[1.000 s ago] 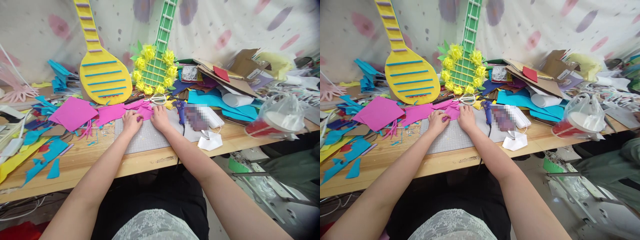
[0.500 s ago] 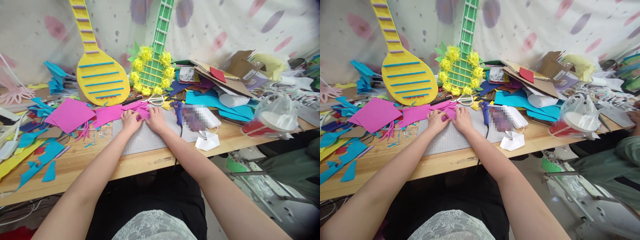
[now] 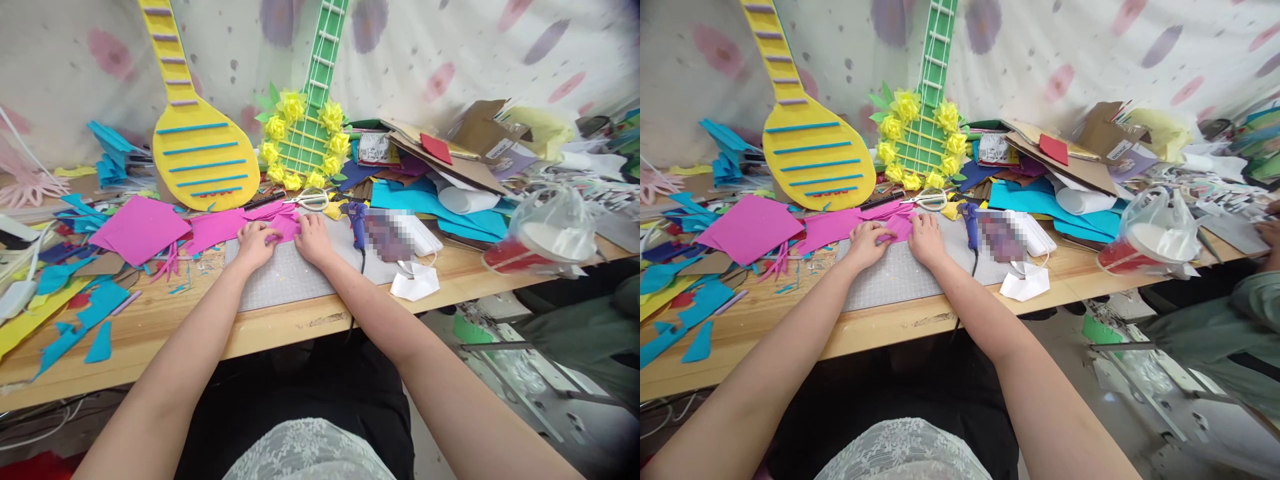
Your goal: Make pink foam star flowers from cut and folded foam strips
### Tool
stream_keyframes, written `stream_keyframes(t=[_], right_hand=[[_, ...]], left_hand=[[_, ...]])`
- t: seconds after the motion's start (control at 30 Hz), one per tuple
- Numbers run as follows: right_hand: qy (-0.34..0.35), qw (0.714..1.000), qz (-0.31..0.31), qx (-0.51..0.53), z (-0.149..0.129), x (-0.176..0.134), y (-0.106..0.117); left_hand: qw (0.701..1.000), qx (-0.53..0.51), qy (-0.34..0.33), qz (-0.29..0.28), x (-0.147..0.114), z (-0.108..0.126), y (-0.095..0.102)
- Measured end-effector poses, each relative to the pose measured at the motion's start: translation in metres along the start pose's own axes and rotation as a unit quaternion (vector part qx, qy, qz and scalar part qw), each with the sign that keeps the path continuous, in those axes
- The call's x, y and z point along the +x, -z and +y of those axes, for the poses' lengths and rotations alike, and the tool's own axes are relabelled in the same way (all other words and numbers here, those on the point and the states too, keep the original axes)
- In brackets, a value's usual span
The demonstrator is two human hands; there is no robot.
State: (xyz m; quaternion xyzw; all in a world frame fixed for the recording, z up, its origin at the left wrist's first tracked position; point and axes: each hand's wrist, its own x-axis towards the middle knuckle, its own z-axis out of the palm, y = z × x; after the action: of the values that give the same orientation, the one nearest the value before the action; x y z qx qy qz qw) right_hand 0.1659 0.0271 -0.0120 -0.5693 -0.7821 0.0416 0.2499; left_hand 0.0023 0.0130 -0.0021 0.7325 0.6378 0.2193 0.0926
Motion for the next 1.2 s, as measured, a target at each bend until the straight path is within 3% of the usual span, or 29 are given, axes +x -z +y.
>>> stream_keyframes(t=[0.37, 0.53, 0.87, 1.07, 1.13, 1.2], right_hand=[[0.038, 0.997, -0.007, 0.071, 0.006, 0.002, 0.004], [0.017, 0.997, -0.011, 0.073, 0.01, 0.003, 0.0], [-0.003, 0.998, 0.003, 0.055, 0.013, 0.004, 0.001], [-0.009, 0.998, -0.009, 0.059, 0.012, 0.004, 0.001], [-0.009, 0.998, 0.001, 0.064, 0.013, 0.004, 0.001], [-0.005, 0.997, 0.026, 0.071, 0.014, 0.005, 0.001]], left_hand=[[0.999, -0.037, -0.028, 0.021, 0.002, -0.016, 0.005], [0.996, -0.066, -0.045, 0.033, -0.001, -0.014, 0.004], [0.97, -0.197, -0.136, 0.041, 0.002, -0.023, -0.002], [0.97, -0.161, -0.182, 0.016, 0.003, -0.02, 0.003], [0.974, -0.128, -0.179, 0.045, 0.002, -0.017, 0.006], [0.977, -0.077, -0.161, 0.118, 0.0, -0.013, 0.009]])
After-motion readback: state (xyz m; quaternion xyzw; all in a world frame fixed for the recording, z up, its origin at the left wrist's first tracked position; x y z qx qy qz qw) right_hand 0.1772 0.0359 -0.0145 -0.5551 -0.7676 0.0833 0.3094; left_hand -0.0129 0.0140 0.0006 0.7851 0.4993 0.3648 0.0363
